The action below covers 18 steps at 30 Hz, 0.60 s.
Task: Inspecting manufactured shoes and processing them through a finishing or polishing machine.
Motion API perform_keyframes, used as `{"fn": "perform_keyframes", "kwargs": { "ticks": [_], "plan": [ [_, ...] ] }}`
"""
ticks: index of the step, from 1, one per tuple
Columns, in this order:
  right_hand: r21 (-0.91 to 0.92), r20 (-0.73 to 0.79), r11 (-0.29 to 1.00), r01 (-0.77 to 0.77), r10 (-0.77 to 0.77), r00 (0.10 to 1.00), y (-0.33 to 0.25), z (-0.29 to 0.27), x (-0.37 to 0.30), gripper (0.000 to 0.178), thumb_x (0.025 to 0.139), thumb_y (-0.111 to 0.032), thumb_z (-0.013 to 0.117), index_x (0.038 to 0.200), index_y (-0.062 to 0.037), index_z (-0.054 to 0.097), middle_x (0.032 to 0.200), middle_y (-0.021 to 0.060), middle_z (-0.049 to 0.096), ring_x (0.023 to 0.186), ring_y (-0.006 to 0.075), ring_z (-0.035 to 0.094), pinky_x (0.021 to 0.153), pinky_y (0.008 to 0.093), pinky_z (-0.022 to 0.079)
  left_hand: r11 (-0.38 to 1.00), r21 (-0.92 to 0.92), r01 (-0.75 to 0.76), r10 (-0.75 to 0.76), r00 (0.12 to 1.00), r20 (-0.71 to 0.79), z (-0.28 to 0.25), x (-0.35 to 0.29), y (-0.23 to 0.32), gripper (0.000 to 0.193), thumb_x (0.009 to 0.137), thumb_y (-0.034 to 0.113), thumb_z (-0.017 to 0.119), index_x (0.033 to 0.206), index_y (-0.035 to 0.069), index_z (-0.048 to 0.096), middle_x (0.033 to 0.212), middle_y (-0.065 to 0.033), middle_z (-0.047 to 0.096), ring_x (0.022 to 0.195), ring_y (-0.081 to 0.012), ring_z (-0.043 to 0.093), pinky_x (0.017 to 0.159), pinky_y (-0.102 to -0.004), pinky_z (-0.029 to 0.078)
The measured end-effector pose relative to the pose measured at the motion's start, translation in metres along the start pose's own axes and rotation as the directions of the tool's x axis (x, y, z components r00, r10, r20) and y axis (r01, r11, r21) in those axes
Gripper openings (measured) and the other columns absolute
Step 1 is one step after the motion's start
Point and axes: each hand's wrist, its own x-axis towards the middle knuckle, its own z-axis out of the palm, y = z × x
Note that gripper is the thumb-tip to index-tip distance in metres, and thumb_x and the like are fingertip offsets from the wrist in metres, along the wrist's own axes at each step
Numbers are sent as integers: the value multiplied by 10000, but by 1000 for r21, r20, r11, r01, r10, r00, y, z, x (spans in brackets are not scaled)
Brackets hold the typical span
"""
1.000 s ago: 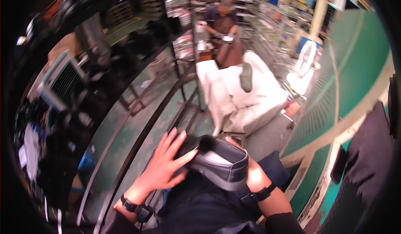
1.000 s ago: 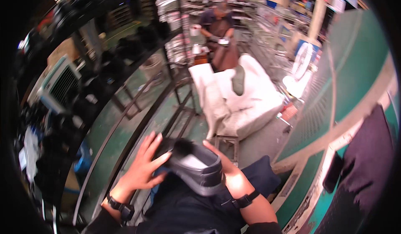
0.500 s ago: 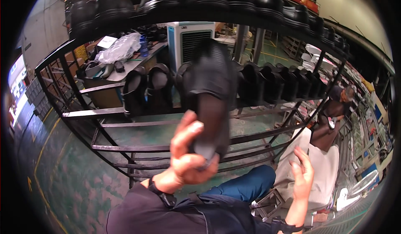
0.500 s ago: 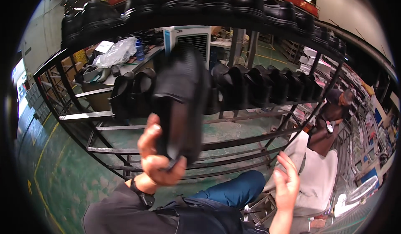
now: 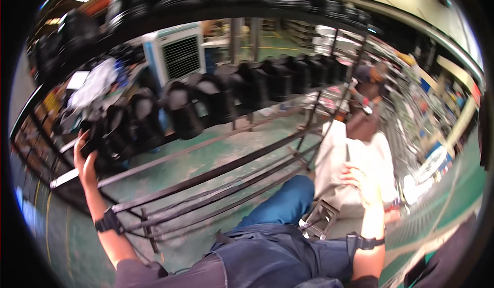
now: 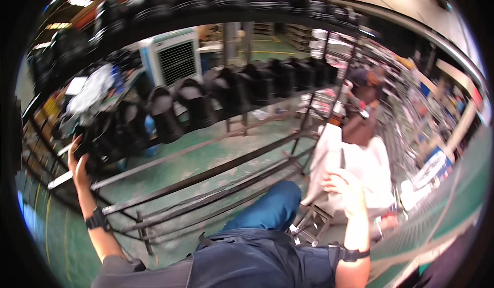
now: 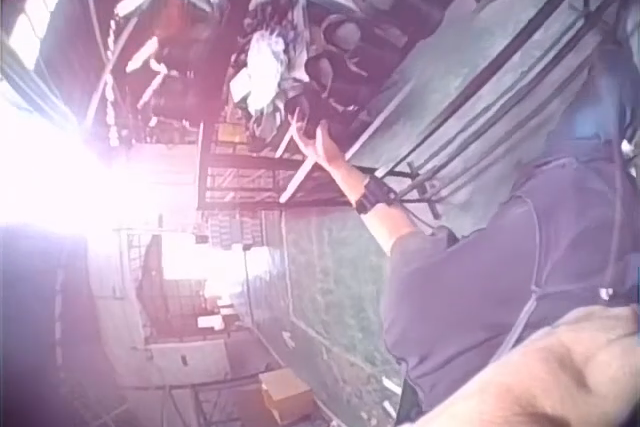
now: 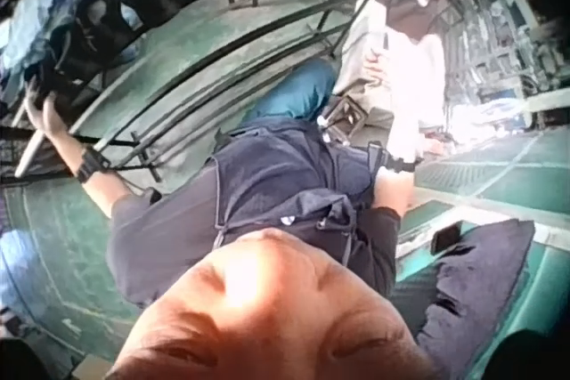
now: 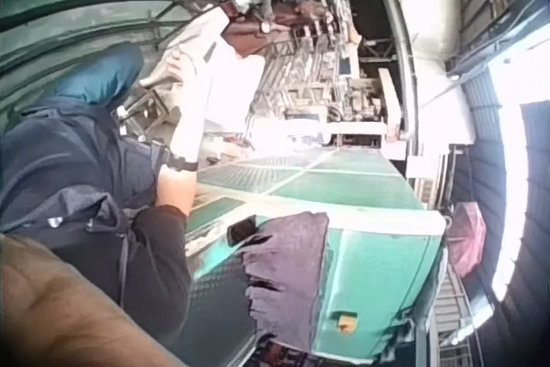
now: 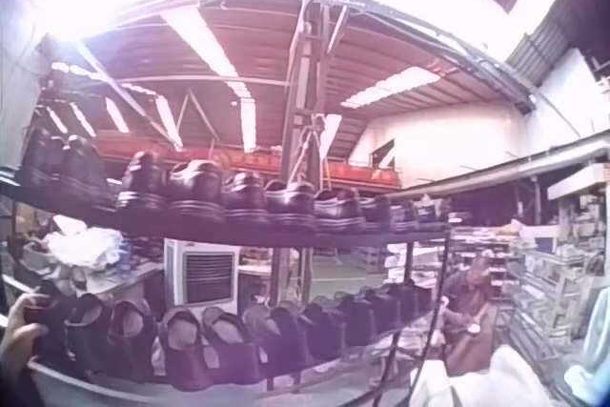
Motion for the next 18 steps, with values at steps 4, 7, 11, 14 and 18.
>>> {"fn": "perform_keyframes", "kwargs": {
  "ticks": [4,7,11,14,18],
  "plan": [
    [-22,137,1000,-13,16,990,4,-2,-9,327,1002,-146,568,1261,44,633,1084,148,713,966,211,709,852,320,570,998,64,-13,14,1000,-17,1,-4,-20,448,777,60,600,1220,34,544,1455,-173,533,1491,-310,314,1205,-386,200],
    [-5,191,1000,-22,23,981,10,-4,-11,324,1008,-142,562,1262,46,635,1086,150,712,971,205,706,846,312,570,998,63,-3,5,999,-37,7,0,-13,411,777,45,590,1186,29,545,1436,-166,553,1472,-305,346,1193,-384,221],
    [24,125,995,-96,92,988,23,-10,-13,322,999,-162,578,1238,43,643,1073,151,712,943,207,708,826,319,574,925,335,-181,262,941,-214,44,-13,35,324,772,-98,536,1077,10,543,1284,-154,624,1387,-336,467,1144,-413,324],
    [26,75,993,-118,116,990,30,-18,-18,328,990,-185,593,1222,39,645,1054,151,713,926,213,710,806,328,577,761,582,-286,466,865,-184,89,-45,101,244,779,-134,591,877,17,425,1219,-158,614,1350,-426,484,1130,-489,327],
    [34,36,992,-120,119,992,35,-26,-24,320,988,-183,586,1211,38,649,1040,153,713,906,229,717,800,336,583,697,581,-420,584,803,-119,156,-96,180,278,835,-84,611,850,65,378,1243,-181,575,1324,-510,460,1110,-607,315]
  ]
}}
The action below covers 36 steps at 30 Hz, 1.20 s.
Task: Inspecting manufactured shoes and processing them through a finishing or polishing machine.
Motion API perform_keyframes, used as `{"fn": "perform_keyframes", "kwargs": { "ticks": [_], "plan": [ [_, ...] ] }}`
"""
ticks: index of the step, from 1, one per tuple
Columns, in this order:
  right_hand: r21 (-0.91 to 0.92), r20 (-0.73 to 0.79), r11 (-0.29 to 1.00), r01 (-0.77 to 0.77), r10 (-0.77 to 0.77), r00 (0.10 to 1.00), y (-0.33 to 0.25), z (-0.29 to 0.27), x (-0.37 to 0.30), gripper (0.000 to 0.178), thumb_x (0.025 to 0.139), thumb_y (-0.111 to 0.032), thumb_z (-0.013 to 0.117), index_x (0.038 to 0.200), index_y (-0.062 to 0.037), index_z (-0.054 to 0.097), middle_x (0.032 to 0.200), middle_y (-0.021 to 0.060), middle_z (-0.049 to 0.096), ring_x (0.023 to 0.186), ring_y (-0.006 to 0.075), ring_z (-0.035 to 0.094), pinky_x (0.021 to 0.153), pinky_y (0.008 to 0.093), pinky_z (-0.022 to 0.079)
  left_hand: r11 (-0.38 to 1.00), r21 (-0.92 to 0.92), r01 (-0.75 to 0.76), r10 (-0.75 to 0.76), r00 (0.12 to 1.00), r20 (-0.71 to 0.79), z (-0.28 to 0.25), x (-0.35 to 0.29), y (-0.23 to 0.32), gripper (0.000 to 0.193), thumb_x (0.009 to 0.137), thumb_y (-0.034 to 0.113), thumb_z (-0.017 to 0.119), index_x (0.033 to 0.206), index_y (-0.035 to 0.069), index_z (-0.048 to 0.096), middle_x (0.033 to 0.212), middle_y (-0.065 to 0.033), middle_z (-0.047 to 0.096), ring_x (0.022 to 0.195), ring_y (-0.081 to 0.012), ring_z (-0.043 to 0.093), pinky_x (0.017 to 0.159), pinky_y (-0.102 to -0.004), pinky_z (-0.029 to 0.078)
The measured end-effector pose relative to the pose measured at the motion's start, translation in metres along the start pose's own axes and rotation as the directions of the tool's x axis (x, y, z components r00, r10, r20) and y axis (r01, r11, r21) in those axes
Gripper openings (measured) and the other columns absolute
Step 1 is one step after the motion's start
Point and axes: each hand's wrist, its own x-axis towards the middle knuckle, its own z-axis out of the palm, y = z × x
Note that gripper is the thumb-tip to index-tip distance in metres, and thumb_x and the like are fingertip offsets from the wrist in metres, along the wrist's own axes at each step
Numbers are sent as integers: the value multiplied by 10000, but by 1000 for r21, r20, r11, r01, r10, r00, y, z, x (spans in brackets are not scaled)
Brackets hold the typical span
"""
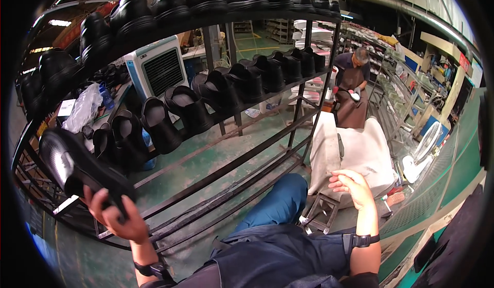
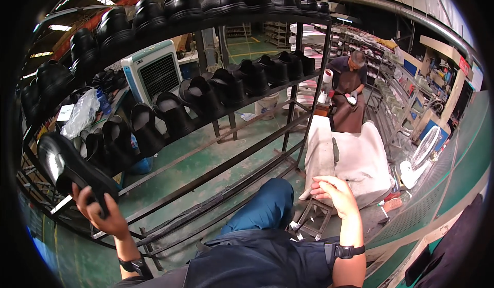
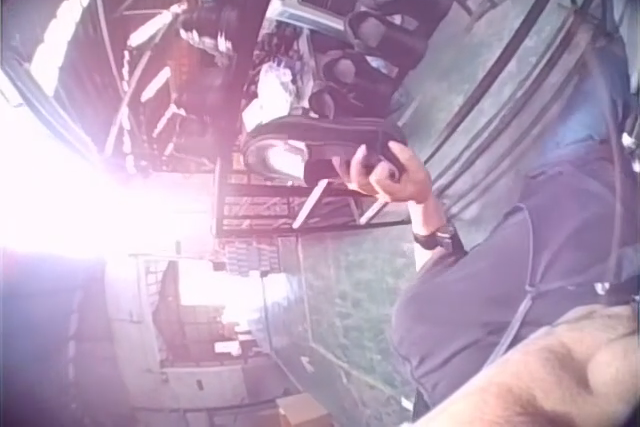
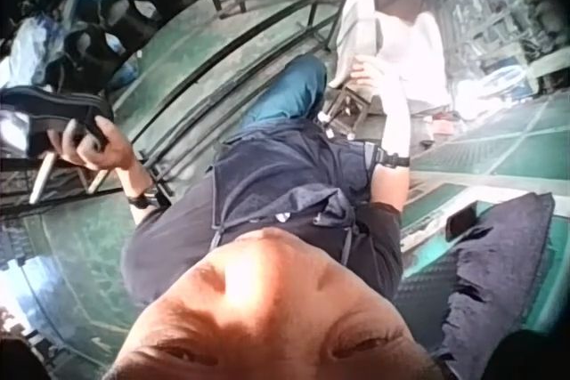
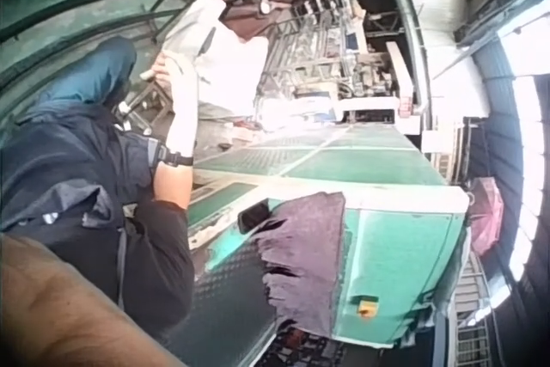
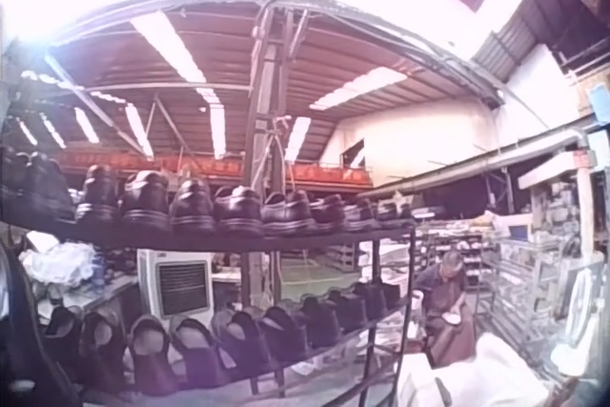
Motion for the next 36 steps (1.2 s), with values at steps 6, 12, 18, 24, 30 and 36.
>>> {"fn": "perform_keyframes", "kwargs": {
  "ticks": [6,12,18,24,30,36],
  "plan": [
    [49,-8,999,13,-12,1000,12,-6,-3,312,995,-166,562,1210,44,644,1041,159,710,901,245,724,804,348,589,832,-513,-211,285,956,68,34,-8,90,391,702,-7,679,844,168,361,1142,-108,539,1310,-486,421,1144,-728,206],
    [121,-62,991,-51,59,996,31,-20,-14,323,1005,-138,543,1241,71,614,1051,164,701,913,245,726,801,325,585,549,-828,-112,309,948,77,82,-23,150,374,695,53,770,697,168,414,1145,-10,696,1289,-351,525,1126,-800,113],
    [182,29,980,-81,77,997,44,-2,-8,362,1005,-180,553,1261,73,589,1072,196,701,938,294,728,821,382,597,285,-958,35,430,888,161,103,-36,198,330,707,15,759,790,155,472,1154,-73,690,1279,-389,548,1136,-780,91],
    [119,352,973,-200,147,925,71,27,-1,428,1058,-237,526,1380,45,530,1185,180,683,1059,247,695,893,334,559,140,-954,267,460,835,301,156,-56,243,286,799,47,730,797,118,453,1237,-134,652,1375,-435,457,1159,-710,100],
    [153,152,947,-283,260,954,96,-5,-5,386,1040,-188,550,1339,55,563,1176,189,684,1047,250,698,892,336,557,279,-882,381,380,800,465,302,-104,293,202,775,67,666,877,71,492,1261,-109,600,1369,-373,459,1188,-646,128],
    [276,-58,913,-300,328,943,120,-42,-7,343,1033,-142,527,1302,66,577,1120,199,695,998,277,711,862,363,584,600,-627,497,67,750,658,531,-182,363,287,846,220,697,1005,37,545,1305,-164,547,1394,-378,390,1152,-610,252]
  ]
}}
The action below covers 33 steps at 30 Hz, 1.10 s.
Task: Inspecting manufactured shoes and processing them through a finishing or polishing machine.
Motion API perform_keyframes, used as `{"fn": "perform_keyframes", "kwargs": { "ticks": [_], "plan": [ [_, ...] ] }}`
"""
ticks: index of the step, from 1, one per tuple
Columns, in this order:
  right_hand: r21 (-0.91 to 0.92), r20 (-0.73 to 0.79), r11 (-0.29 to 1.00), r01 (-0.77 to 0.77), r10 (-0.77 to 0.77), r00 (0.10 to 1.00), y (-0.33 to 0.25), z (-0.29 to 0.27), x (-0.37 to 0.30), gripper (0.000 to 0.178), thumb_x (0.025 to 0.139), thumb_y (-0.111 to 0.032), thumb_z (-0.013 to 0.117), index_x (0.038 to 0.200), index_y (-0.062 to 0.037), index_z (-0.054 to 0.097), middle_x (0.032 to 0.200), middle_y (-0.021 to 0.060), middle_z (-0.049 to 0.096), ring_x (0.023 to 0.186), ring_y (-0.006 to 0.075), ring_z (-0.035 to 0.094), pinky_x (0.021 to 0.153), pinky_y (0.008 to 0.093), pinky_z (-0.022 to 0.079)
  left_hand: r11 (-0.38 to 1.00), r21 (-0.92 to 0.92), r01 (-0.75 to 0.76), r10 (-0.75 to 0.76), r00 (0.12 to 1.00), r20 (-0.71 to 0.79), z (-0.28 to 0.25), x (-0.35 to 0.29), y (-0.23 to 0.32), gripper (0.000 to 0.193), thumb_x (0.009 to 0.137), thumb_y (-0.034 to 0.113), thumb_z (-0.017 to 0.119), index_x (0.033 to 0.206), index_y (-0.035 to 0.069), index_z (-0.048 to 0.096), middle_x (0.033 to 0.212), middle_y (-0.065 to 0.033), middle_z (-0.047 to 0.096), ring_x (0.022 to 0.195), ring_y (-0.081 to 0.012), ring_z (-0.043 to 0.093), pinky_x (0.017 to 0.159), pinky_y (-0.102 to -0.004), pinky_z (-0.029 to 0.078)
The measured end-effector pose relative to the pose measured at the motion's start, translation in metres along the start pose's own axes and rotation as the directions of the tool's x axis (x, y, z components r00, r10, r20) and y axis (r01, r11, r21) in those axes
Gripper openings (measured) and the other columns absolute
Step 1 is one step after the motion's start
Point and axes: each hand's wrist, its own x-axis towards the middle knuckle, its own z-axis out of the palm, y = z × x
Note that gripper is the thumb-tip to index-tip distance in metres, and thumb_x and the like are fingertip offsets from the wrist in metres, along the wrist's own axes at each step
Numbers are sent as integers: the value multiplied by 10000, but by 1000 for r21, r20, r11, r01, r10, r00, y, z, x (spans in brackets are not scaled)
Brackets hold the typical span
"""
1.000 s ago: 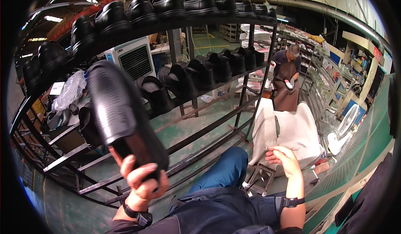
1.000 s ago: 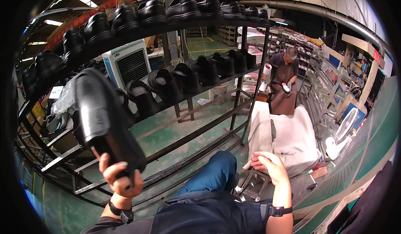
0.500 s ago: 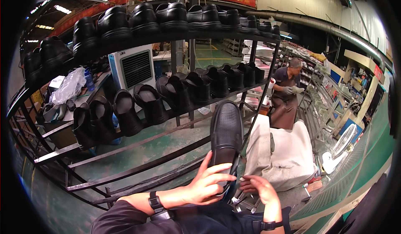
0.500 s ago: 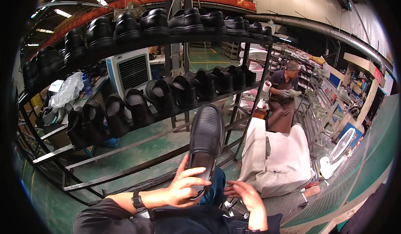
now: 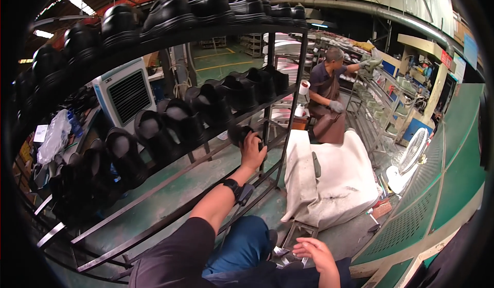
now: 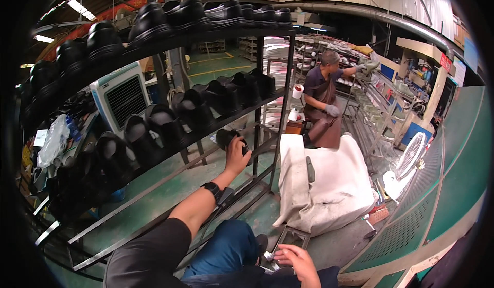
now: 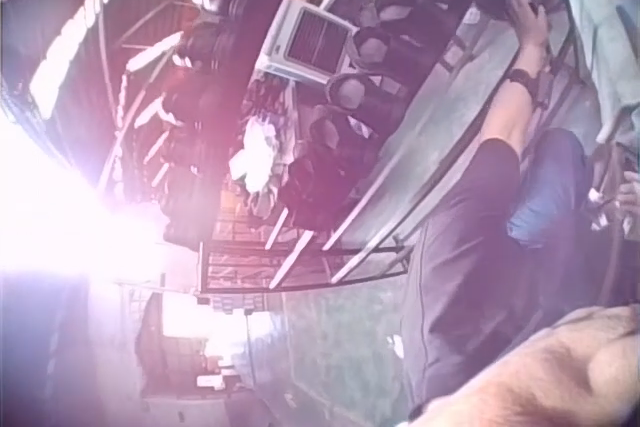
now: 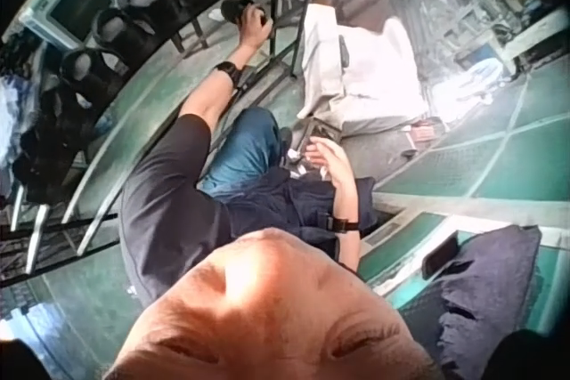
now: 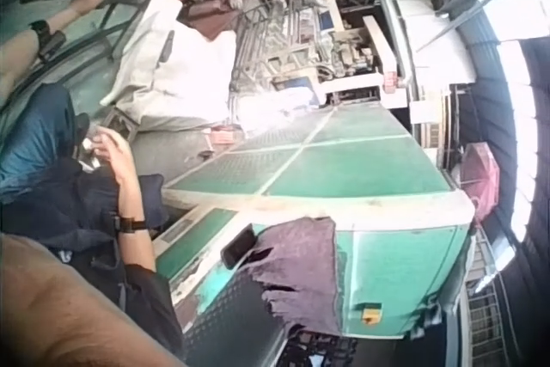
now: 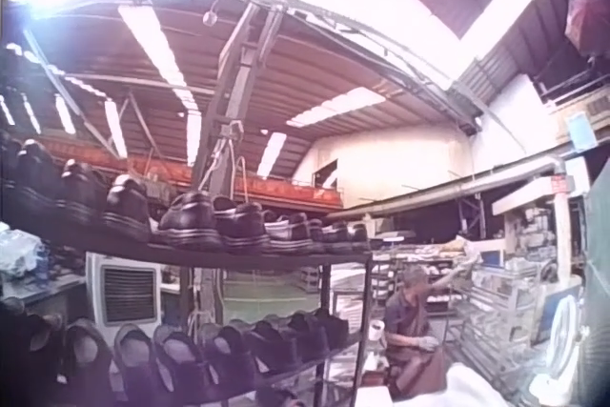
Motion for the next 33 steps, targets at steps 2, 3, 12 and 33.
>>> {"fn": "perform_keyframes", "kwargs": {
  "ticks": [2,3,12,33],
  "plan": [
    [26,-72,999,-18,20,997,7,-8,2,332,1034,-140,519,1288,67,578,1100,210,692,969,306,720,848,391,598,950,242,195,-298,794,529,38,4,-43,388,857,239,709,1135,18,552,1343,-226,518,1362,-428,401,1091,-494,370],
    [48,-79,999,-11,14,997,12,-12,1,333,1037,-141,514,1285,73,576,1093,213,692,968,309,720,850,392,598,952,200,230,-305,719,625,49,-7,-56,452,865,258,714,1206,10,550,1364,-226,504,1386,-430,373,1066,-508,403],
    [165,-167,986,-20,48,985,15,-28,9,351,1001,-151,542,1263,81,575,1039,221,700,943,329,721,813,410,597,909,417,19,-263,803,535,28,0,-60,446,897,318,703,1236,58,575,1423,-138,508,1446,-362,348,1046,-497,474],
    [351,-83,919,181,-162,983,11,14,10,388,995,-191,542,1269,83,555,983,217,685,862,330,705,742,426,599,626,-686,372,-215,927,307,-279,-89,92,796,986,68,541,1618,211,80,1474,-203,452,1137,-261,655,929,-364,532]
  ]
}}
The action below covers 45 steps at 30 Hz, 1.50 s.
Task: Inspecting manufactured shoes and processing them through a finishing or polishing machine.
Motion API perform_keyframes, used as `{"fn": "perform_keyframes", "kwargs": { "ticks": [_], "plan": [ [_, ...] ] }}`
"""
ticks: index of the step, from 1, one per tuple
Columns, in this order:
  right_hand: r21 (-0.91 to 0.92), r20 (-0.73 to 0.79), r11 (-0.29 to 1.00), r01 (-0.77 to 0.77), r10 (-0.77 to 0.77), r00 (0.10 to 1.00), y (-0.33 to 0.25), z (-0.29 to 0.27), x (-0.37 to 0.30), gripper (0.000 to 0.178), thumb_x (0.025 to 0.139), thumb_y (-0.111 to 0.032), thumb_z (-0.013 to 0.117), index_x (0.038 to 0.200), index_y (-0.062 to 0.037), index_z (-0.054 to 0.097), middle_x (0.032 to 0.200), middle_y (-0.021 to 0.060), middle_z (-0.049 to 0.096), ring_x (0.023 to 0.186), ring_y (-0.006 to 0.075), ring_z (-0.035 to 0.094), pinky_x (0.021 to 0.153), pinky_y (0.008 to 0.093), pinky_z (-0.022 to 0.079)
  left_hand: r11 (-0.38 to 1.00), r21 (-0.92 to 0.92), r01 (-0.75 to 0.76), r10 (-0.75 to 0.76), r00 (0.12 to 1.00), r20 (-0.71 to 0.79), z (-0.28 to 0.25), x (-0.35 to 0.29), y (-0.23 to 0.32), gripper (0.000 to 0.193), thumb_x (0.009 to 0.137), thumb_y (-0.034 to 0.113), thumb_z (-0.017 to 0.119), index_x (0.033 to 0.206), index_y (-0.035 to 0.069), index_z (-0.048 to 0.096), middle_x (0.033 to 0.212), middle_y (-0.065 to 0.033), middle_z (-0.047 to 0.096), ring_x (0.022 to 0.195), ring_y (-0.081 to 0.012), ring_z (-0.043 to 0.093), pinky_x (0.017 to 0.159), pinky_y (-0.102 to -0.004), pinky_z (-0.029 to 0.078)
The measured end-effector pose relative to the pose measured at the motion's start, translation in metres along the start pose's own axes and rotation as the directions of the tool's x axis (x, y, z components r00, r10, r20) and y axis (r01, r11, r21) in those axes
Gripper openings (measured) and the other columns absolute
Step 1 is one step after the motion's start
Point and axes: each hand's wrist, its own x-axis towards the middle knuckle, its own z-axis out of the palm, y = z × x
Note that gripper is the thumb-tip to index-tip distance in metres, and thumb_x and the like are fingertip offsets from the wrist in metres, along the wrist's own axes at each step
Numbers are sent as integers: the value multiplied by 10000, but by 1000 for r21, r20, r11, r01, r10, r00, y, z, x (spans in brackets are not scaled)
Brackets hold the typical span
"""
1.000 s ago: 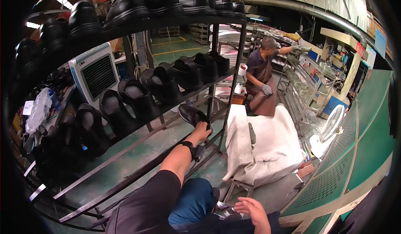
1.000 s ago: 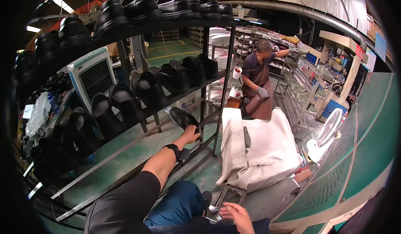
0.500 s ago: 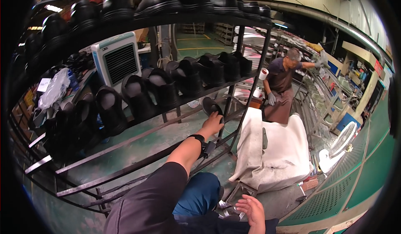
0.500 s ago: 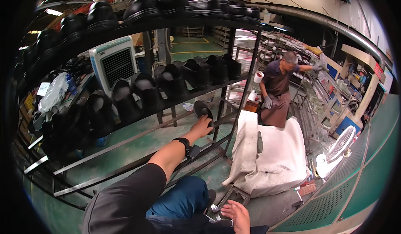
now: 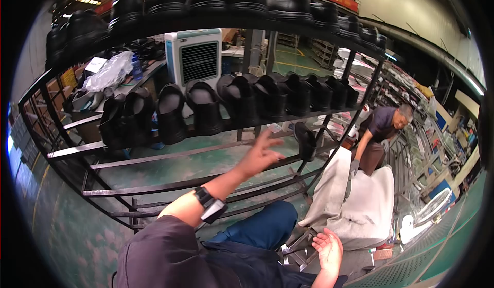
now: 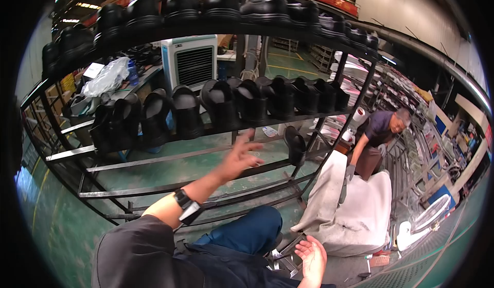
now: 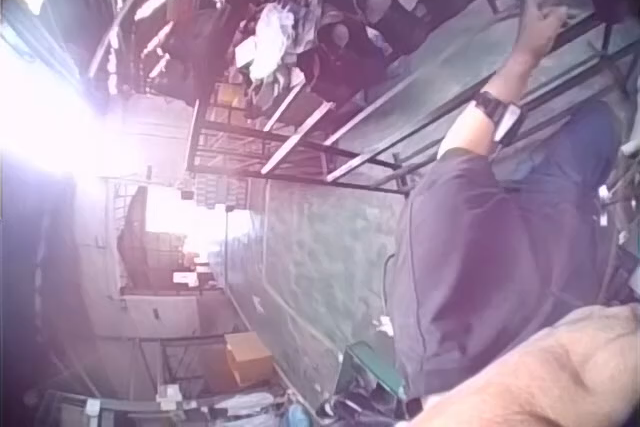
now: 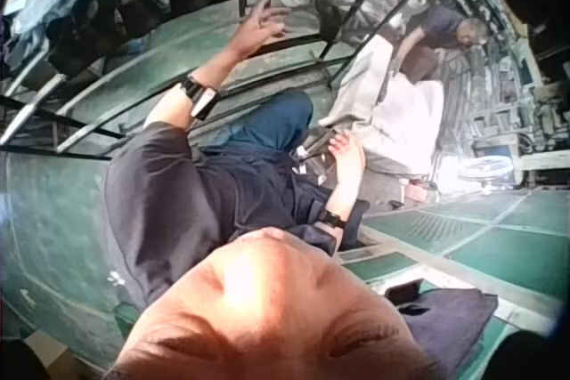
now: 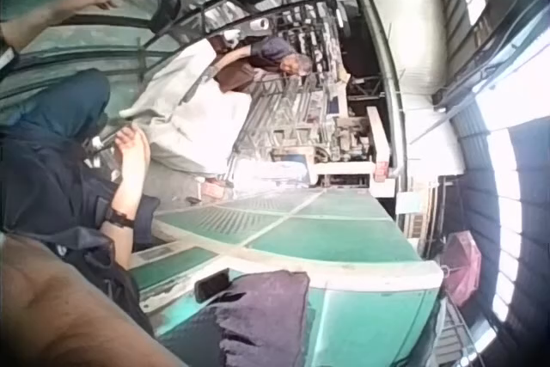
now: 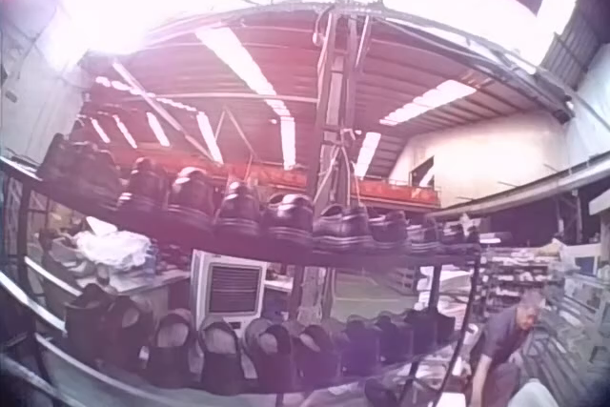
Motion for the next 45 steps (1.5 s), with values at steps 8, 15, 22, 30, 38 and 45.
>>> {"fn": "perform_keyframes", "kwargs": {
  "ticks": [8,15,22,30,38,45],
  "plan": [
    [-57,71,998,-23,27,997,15,24,0,408,992,-249,537,1274,45,559,952,175,677,834,307,694,722,426,591,999,3,50,-47,953,-299,-64,-55,59,947,969,24,528,1610,264,-126,1489,-238,407,1026,-257,694,854,-346,539],
    [-196,80,981,6,10,997,-46,64,-1,382,996,-211,544,1281,42,561,984,183,693,856,301,703,740,409,588,988,155,8,8,995,-99,-28,-73,40,883,942,-23,542,1626,193,27,1457,-205,456,1060,-193,665,908,-322,516],
    [-755,264,599,266,-95,960,-233,76,-42,398,967,-205,604,1300,12,621,1019,111,717,892,217,706,795,353,566,920,383,-80,-106,891,442,62,-35,-35,427,919,121,609,1342,66,625,1210,-138,698,1121,-232,669,984,-374,513],
    [-733,-281,640,231,-593,754,-335,-122,-350,390,1024,-319,568,1310,-61,627,1113,106,710,995,207,711,860,323,570,792,602,-101,-346,738,579,105,-32,-134,293,958,54,558,1216,-37,662,1180,-167,695,1078,-285,671,994,-375,491],
    [-404,-422,906,-125,-306,-854,-179,-321,-665,579,875,-309,638,1361,3,592,1318,178,653,1234,301,609,1041,375,451,737,675,-41,-417,758,501,131,-33,-133,349,1006,226,555,1222,-24,667,1160,-211,697,1076,-318,642,977,-386,471],
    [-398,-462,861,-315,-485,-742,-174,-461,-694,705,859,-349,661,1463,-28,492,1468,223,520,1388,333,469,1144,393,351,580,757,-299,-428,679,596,160,-29,-127,377,992,295,553,1167,-5,702,1097,-247,701,1024,-365,658,937,-437,492]
  ]
}}
